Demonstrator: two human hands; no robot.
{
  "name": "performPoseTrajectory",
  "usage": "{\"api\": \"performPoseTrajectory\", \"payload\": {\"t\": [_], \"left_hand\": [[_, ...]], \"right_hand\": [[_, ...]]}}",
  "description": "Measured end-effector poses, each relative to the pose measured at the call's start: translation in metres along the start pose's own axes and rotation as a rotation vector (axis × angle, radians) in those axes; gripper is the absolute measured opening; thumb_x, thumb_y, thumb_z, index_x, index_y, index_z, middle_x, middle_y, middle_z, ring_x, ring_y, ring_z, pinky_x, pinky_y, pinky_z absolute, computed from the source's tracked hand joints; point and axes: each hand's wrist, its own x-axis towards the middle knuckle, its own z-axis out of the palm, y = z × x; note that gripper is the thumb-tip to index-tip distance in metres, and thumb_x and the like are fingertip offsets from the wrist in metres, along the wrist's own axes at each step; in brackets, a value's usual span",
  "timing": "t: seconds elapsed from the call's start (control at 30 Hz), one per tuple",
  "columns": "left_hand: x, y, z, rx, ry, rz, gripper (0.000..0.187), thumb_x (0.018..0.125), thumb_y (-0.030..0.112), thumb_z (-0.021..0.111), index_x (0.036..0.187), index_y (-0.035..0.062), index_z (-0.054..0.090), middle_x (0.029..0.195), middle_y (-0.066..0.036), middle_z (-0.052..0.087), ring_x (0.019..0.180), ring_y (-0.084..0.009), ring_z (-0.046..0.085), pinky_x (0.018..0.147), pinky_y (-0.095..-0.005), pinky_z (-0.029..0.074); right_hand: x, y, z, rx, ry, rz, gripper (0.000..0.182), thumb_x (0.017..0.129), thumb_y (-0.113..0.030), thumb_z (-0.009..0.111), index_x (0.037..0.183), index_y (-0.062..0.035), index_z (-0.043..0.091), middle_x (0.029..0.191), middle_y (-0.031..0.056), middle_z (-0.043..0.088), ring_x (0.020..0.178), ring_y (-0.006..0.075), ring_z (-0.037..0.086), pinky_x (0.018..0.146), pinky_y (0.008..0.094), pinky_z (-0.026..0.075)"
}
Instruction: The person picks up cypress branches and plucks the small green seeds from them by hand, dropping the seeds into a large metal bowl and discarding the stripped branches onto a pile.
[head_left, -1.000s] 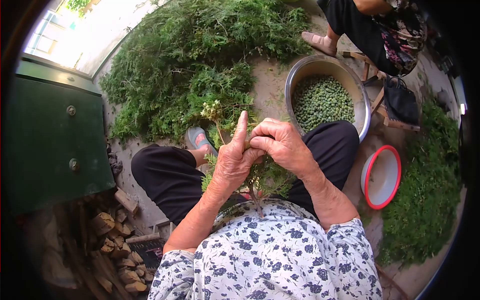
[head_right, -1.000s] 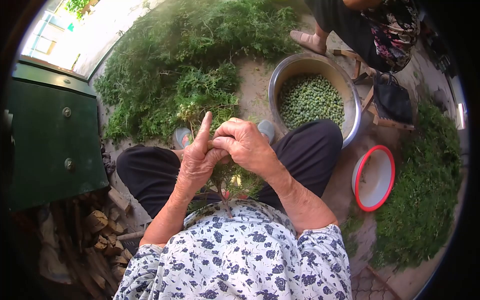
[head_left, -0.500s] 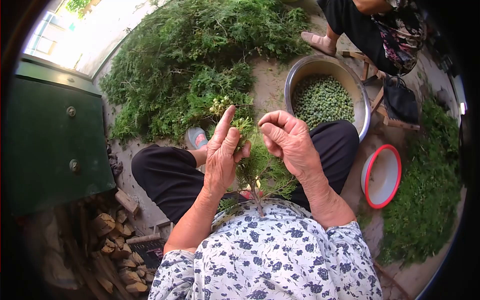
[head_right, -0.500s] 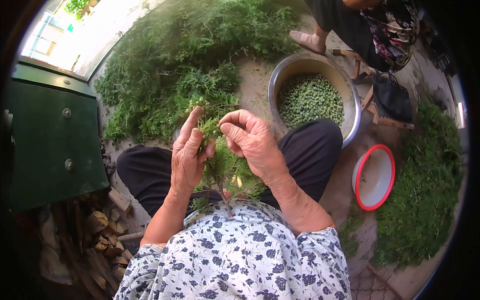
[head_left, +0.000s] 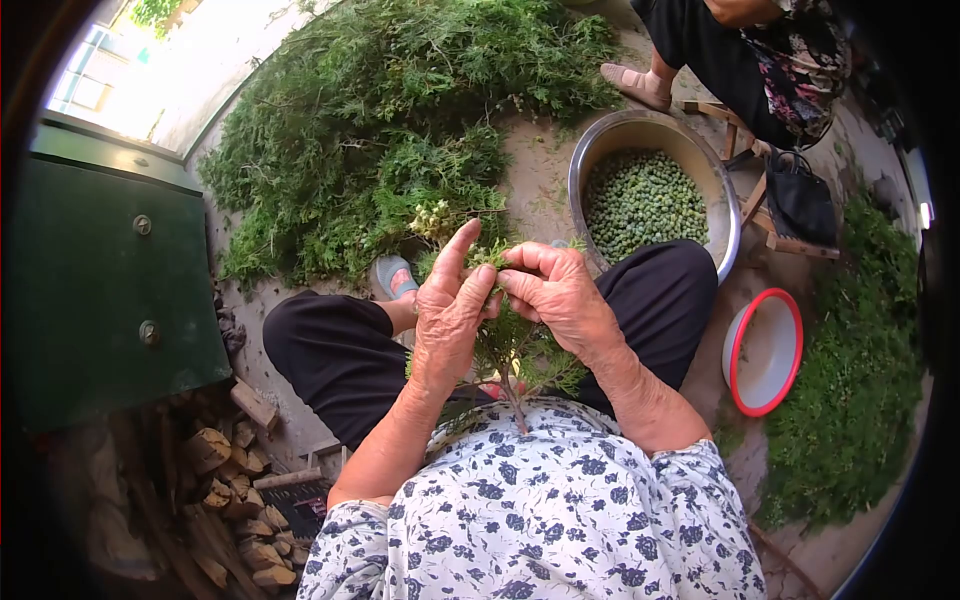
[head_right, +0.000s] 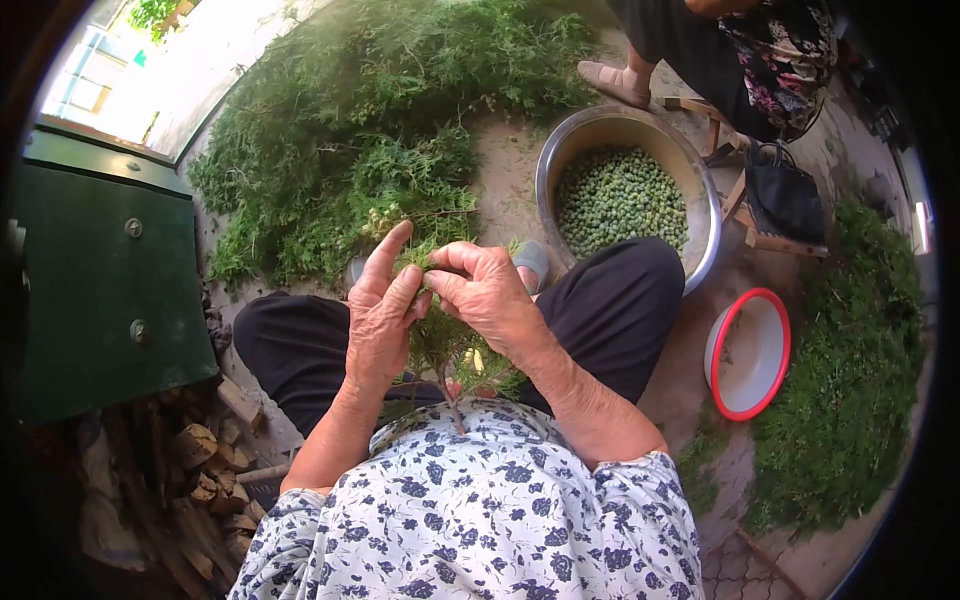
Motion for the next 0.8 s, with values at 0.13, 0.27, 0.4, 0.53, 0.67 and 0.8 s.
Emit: {"api": "performPoseTrajectory", "payload": {"t": [0.13, 0.27, 0.4, 0.53, 0.67, 0.8], "left_hand": [[-0.002, 0.002, 0.001, -0.005, 0.006, 0.051, 0.054, 0.087, 0.007, 0.058, 0.135, 0.0006, 0.035, 0.079, 0.004, 0.051, 0.060, -0.0027, 0.040, 0.052, -0.0163, 0.034], [-0.002, 0.004, 0.001, -0.046, 0.025, 0.081, 0.050, 0.088, 0.005, 0.056, 0.134, 0.0013, 0.037, 0.071, 0.006, 0.048, 0.057, -0.0026, 0.036, 0.052, -0.0180, 0.032], [0.001, 0.002, -0.012, -0.159, 0.095, 0.084, 0.041, 0.092, 0.009, 0.050, 0.132, 0.0017, 0.041, 0.065, 0.007, 0.040, 0.055, -0.0031, 0.032, 0.056, -0.0210, 0.035], [0.001, 0.004, -0.012, -0.181, 0.141, 0.070, 0.038, 0.093, 0.012, 0.049, 0.129, 0.0016, 0.044, 0.063, 0.007, 0.037, 0.053, -0.0038, 0.032, 0.057, -0.0232, 0.036], [0.001, 0.000, -0.014, -0.162, 0.110, 0.073, 0.030, 0.092, 0.013, 0.051, 0.119, 0.0004, 0.052, 0.064, 0.006, 0.041, 0.051, -0.0040, 0.032, 0.057, -0.0226, 0.035], [0.001, 0.001, -0.009, -0.118, 0.169, 0.070, 0.024, 0.092, 0.014, 0.052, 0.111, 0.0000, 0.056, 0.066, 0.005, 0.045, 0.051, -0.0042, 0.033, 0.057, -0.0226, 0.035]], "right_hand": [[0.002, 0.007, -0.002, -0.623, 0.079, -0.458, 0.011, 0.079, -0.002, 0.062, 0.091, 0.0003, 0.061, 0.080, 0.0088, 0.057, 0.069, 0.0193, 0.058, 0.060, 0.0288, 0.046], [0.001, -0.008, -0.013, -0.862, 0.321, -0.715, 0.009, 0.079, -0.003, 0.062, 0.089, -0.0027, 0.060, 0.082, 0.0075, 0.054, 0.072, 0.0186, 0.057, 0.063, 0.0309, 0.045], [-0.002, -0.037, -0.062, -0.818, 0.699, -0.799, 0.014, 0.075, -0.003, 0.068, 0.088, -0.0042, 0.062, 0.081, 0.0063, 0.057, 0.073, 0.0181, 0.057, 0.064, 0.0280, 0.047], [0.003, -0.044, -0.130, -1.082, 0.918, -0.740, 0.019, 0.073, -0.003, 0.070, 0.091, -0.0028, 0.063, 0.084, 0.0060, 0.058, 0.076, 0.0160, 0.058, 0.070, 0.0270, 0.046], [0.005, -0.036, -0.154, -1.484, 1.079, -0.866, 0.020, 0.075, -0.006, 0.067, 0.094, -0.0014, 0.063, 0.087, 0.0074, 0.060, 0.078, 0.0141, 0.058, 0.073, 0.0263, 0.046], [-0.013, -0.026, -0.103, -0.507, 0.141, -0.147, 0.019, 0.081, -0.010, 0.061, 0.096, 0.0006, 0.064, 0.085, 0.0062, 0.061, 0.081, 0.0116, 0.058, 0.073, 0.0240, 0.045]]}}
